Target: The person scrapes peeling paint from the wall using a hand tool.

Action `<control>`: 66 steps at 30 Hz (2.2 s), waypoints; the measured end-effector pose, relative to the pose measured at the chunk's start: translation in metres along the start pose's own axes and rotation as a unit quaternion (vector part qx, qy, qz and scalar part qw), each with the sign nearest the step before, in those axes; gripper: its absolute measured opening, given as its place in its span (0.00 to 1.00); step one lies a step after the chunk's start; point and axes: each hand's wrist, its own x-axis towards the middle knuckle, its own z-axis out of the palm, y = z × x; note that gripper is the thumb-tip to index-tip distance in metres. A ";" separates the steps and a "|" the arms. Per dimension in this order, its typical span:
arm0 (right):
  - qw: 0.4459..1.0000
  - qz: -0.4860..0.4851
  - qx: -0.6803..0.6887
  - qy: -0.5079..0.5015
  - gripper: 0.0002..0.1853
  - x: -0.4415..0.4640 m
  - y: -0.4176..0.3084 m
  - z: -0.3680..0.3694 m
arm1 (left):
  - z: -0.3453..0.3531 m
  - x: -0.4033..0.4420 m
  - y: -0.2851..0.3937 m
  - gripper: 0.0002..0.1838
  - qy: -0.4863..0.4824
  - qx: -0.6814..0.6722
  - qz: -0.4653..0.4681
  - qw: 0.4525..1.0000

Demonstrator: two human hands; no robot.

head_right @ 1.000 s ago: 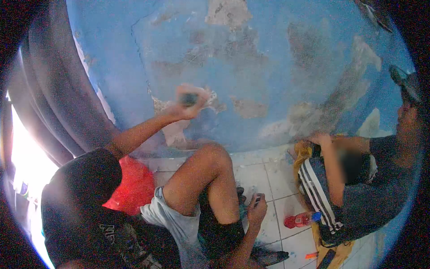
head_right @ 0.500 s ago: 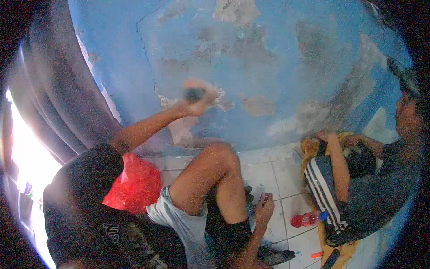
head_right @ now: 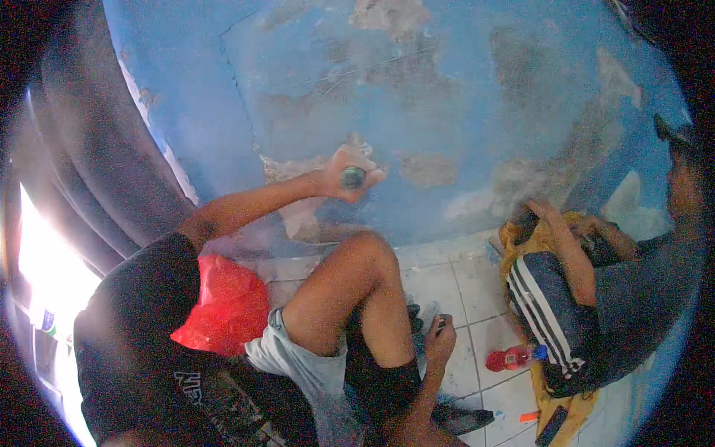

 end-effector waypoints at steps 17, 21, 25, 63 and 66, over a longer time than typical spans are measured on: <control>0.999 -0.013 0.028 0.033 0.12 -0.003 -0.005 -0.002 | -0.007 -0.006 0.013 0.10 -0.106 0.139 -0.168 0.970; 0.997 0.037 0.062 0.003 0.14 -0.001 -0.024 -0.011 | 0.007 -0.003 0.009 0.13 0.040 0.025 -0.207 0.977; 1.000 0.026 0.001 -0.017 0.13 0.003 -0.009 -0.008 | -0.010 0.015 0.021 0.15 -0.155 0.186 -0.158 0.957; 0.997 0.058 0.045 -0.014 0.11 0.000 -0.006 -0.011 | 0.078 0.004 0.065 0.12 -0.168 -0.186 -0.091 0.964; 0.998 0.044 0.034 -0.008 0.13 0.000 0.005 -0.005 | 0.132 0.041 0.076 0.11 -0.252 -0.208 -0.101 0.940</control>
